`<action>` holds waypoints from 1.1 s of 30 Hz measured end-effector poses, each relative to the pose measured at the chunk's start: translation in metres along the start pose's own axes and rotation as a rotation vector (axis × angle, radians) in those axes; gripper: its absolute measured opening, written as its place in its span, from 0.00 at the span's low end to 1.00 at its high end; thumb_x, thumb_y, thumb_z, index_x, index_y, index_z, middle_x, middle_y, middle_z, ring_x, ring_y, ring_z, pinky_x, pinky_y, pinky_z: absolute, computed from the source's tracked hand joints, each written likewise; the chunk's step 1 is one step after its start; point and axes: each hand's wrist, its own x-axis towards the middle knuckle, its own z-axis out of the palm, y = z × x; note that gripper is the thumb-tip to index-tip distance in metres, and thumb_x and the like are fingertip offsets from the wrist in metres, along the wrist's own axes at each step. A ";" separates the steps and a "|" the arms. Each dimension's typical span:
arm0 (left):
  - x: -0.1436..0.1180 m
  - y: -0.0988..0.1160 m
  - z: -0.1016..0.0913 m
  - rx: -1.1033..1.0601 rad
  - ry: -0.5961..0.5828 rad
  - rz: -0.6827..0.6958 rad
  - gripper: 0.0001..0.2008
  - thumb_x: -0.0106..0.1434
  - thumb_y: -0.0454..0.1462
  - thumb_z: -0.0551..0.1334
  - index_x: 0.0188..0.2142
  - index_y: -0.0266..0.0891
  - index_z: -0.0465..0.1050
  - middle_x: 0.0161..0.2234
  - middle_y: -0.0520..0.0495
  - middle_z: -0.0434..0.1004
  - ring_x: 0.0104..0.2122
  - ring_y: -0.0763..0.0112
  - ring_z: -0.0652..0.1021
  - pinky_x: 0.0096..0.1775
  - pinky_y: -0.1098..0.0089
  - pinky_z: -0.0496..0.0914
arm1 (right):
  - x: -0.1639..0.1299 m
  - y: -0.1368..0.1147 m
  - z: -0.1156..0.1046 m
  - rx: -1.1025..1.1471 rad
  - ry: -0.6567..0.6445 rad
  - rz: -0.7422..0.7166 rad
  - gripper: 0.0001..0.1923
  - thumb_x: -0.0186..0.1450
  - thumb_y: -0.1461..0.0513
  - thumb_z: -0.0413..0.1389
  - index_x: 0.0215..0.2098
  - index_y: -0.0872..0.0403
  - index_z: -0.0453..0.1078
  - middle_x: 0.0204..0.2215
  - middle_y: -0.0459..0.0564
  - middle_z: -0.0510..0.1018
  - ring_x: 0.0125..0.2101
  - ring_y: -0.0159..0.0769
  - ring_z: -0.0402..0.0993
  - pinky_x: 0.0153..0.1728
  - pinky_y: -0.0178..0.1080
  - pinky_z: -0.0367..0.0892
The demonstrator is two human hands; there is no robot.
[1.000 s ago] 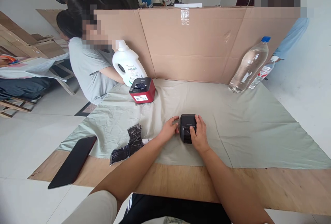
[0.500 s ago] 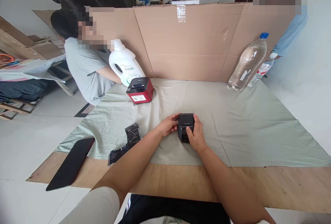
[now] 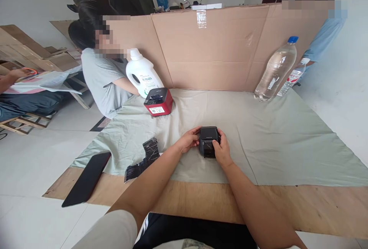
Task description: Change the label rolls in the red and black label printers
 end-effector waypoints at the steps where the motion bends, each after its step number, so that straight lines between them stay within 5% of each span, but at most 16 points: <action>1: 0.000 0.000 -0.001 -0.008 -0.013 0.000 0.42 0.45 0.22 0.55 0.60 0.46 0.65 0.67 0.46 0.56 0.18 0.89 0.69 0.16 0.81 0.62 | 0.000 0.000 0.000 -0.018 0.009 -0.002 0.28 0.61 0.57 0.51 0.59 0.52 0.60 0.58 0.57 0.69 0.57 0.47 0.65 0.61 0.56 0.57; 12: 0.004 0.001 -0.004 0.032 -0.027 -0.023 0.41 0.46 0.21 0.55 0.60 0.46 0.65 0.67 0.44 0.54 0.17 0.88 0.69 0.14 0.80 0.58 | -0.003 -0.007 0.002 -0.132 0.021 0.010 0.32 0.58 0.56 0.52 0.60 0.56 0.59 0.59 0.61 0.65 0.60 0.49 0.61 0.62 0.56 0.54; 20: 0.001 0.002 -0.003 0.027 -0.027 0.010 0.34 0.47 0.22 0.57 0.55 0.42 0.68 0.65 0.41 0.57 0.17 0.88 0.70 0.15 0.80 0.59 | 0.008 -0.020 -0.002 0.190 0.072 0.219 0.21 0.55 0.54 0.59 0.45 0.53 0.66 0.43 0.54 0.78 0.43 0.43 0.75 0.48 0.49 0.70; 23: -0.001 0.001 -0.002 0.012 -0.001 0.032 0.30 0.47 0.23 0.58 0.50 0.40 0.68 0.61 0.42 0.64 0.18 0.86 0.70 0.16 0.79 0.60 | 0.009 -0.022 -0.005 0.110 0.115 0.160 0.20 0.57 0.48 0.59 0.38 0.53 0.69 0.37 0.52 0.78 0.37 0.40 0.75 0.43 0.47 0.71; 26: -0.004 -0.005 0.001 0.077 0.140 0.084 0.19 0.51 0.25 0.60 0.43 0.38 0.69 0.45 0.46 0.76 0.18 0.83 0.69 0.20 0.78 0.62 | 0.010 -0.022 -0.010 0.019 0.114 0.031 0.21 0.59 0.45 0.56 0.35 0.53 0.72 0.38 0.53 0.76 0.40 0.41 0.73 0.44 0.47 0.70; 29: -0.010 -0.012 0.007 0.220 0.312 0.207 0.08 0.54 0.26 0.61 0.32 0.37 0.72 0.31 0.51 0.73 0.22 0.81 0.70 0.27 0.77 0.65 | 0.012 -0.020 -0.014 -0.064 0.102 -0.121 0.21 0.63 0.45 0.52 0.38 0.52 0.75 0.42 0.55 0.75 0.47 0.43 0.70 0.51 0.50 0.66; 33: -0.014 -0.010 0.013 0.444 0.341 0.426 0.11 0.55 0.26 0.60 0.34 0.40 0.78 0.32 0.51 0.71 0.32 0.75 0.72 0.40 0.73 0.69 | 0.012 -0.014 -0.014 -0.087 -0.007 -0.196 0.22 0.67 0.47 0.47 0.49 0.49 0.72 0.49 0.54 0.75 0.53 0.43 0.68 0.58 0.53 0.60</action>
